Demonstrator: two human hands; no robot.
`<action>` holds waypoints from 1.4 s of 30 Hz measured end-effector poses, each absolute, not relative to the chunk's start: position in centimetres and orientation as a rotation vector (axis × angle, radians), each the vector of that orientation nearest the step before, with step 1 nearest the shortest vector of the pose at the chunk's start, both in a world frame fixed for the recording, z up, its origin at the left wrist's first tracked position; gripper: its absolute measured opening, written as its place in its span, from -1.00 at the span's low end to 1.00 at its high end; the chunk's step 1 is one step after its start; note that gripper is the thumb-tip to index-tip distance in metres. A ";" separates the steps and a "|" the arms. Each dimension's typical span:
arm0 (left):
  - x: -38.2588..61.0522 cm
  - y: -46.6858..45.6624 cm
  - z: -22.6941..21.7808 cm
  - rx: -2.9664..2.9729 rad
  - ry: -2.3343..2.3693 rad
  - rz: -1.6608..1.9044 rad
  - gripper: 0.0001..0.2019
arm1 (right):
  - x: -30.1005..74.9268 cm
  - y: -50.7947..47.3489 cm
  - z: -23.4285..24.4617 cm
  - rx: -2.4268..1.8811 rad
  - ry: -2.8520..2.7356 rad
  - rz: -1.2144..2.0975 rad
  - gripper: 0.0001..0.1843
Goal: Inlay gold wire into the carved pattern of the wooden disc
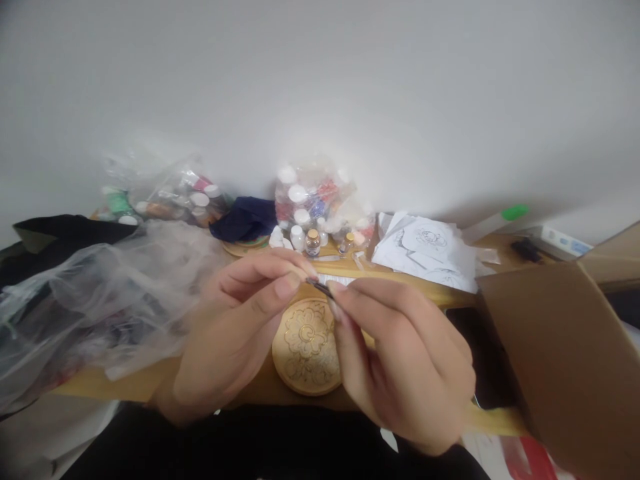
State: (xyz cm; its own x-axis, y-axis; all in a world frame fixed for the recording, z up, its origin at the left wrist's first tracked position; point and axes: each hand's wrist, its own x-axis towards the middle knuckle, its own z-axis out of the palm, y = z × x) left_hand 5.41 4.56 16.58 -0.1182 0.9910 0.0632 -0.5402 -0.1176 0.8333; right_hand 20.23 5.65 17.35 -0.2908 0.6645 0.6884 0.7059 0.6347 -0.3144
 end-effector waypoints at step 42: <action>5.4 5.6 16.3 0.603 0.747 1.553 -0.78 | 20.8 6.5 17.6 -1.121 -2.021 -0.008 -0.83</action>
State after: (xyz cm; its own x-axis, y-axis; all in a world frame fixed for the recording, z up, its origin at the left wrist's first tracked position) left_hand 5.43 5.57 16.33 -0.1158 0.9923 -0.0440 -0.6543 -0.0428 0.7550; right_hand 20.79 6.46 17.64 -0.2806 0.7076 0.6485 0.7126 0.6062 -0.3532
